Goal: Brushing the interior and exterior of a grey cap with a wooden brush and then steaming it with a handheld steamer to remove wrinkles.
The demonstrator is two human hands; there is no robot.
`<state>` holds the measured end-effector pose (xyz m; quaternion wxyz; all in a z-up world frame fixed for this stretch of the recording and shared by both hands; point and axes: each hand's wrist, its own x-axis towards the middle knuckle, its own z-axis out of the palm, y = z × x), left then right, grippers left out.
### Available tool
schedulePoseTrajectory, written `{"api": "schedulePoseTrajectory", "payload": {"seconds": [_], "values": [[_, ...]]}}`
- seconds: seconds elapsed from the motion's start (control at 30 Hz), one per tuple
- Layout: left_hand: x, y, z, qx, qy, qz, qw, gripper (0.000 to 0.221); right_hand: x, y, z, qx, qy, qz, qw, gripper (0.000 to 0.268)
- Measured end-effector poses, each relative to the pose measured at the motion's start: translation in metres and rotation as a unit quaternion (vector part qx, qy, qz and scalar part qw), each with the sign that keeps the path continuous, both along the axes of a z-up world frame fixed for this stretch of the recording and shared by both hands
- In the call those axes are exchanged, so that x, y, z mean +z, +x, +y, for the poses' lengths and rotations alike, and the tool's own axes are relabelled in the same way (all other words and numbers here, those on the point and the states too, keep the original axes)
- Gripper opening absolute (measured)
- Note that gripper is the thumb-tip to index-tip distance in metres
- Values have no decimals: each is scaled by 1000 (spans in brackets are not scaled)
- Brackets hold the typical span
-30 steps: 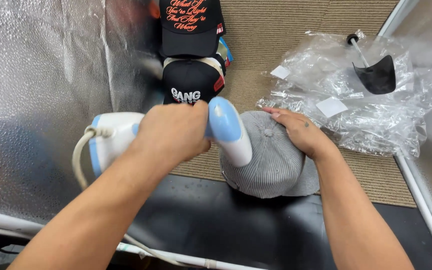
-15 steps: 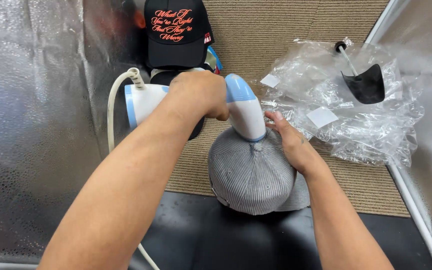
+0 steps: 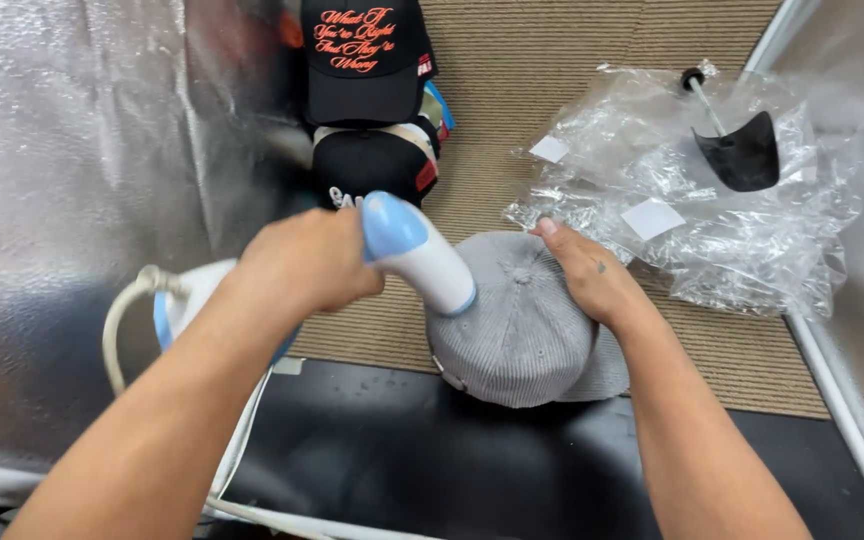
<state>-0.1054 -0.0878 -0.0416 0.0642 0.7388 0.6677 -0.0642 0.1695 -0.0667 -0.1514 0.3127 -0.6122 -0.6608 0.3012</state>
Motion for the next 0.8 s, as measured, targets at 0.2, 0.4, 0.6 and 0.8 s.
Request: {"api": "schedulePoseTrajectory", "payload": {"seconds": [0.2,0.4,0.6,0.8], "values": [[-56,-31,-53,71,7,-144,987,58,-7,0,1,-10,8,-6,1000,69],[-48,-11,-54,-44,121,-37,991,44,-10,4,5,-37,-19,63,997,72],[-31,27,-67,-233,300,111,918,25,-56,7,-8,-122,120,226,959,64],[-35,79,-43,-285,385,107,871,6,-86,16,-27,-27,121,280,952,55]]}}
